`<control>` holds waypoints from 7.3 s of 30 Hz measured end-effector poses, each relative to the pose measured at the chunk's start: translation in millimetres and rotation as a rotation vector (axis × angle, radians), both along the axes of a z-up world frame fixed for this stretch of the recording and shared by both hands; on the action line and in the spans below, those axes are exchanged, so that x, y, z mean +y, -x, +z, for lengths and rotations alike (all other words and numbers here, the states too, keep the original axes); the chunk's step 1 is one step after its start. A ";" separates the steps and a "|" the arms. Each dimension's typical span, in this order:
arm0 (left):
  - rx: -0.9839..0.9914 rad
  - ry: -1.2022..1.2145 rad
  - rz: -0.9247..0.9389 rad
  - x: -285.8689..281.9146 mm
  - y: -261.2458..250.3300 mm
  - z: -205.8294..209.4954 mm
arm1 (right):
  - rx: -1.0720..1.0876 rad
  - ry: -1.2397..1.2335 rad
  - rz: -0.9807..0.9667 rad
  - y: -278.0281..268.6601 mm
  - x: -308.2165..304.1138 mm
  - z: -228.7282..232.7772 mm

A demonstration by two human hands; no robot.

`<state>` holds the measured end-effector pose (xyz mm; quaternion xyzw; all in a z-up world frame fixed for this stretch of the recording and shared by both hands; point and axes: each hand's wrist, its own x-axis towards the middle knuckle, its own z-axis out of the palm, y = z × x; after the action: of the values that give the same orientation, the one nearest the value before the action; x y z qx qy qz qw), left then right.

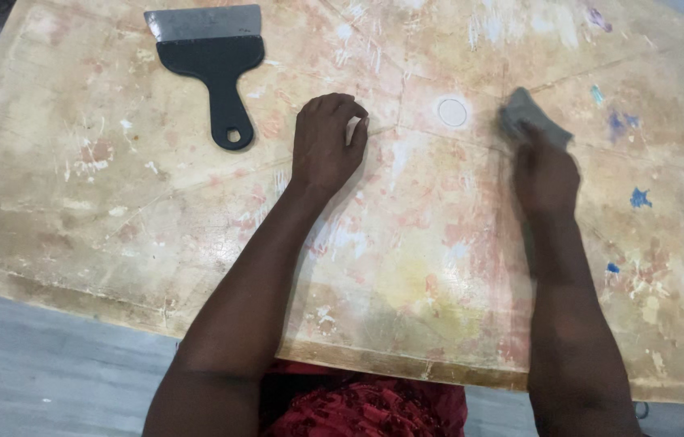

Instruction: The person sands the surface of a large, light-colored table using a sanding block. They move the block across the table in repetitive strokes, occasionally adjusting their grip or the block's position. A scraper tool rests on the table but is not used.

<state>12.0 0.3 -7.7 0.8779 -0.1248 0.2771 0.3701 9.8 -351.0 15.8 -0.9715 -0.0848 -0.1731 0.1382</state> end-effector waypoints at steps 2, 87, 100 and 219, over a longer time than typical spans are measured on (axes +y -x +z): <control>0.025 0.004 0.018 2.0 0.0 -1.5 | 0.029 -0.001 0.264 7.9 31.8 2.7; 0.254 -0.363 0.028 -2.2 9.0 -1.9 | 0.144 0.084 0.178 88.3 45.3 -6.5; 0.262 -0.448 0.053 -12.6 13.4 15.0 | 0.343 -0.130 -0.991 -11.8 -301.2 -44.2; 0.496 -0.177 -0.368 -36.3 131.9 112.3 | -0.003 -0.023 -0.024 135.9 47.6 6.5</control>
<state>-119.9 -36.0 104.6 0.9102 -0.2110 -0.0285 0.3552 -126.2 -303.4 22.3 -0.9705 -0.0714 -0.1773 0.1469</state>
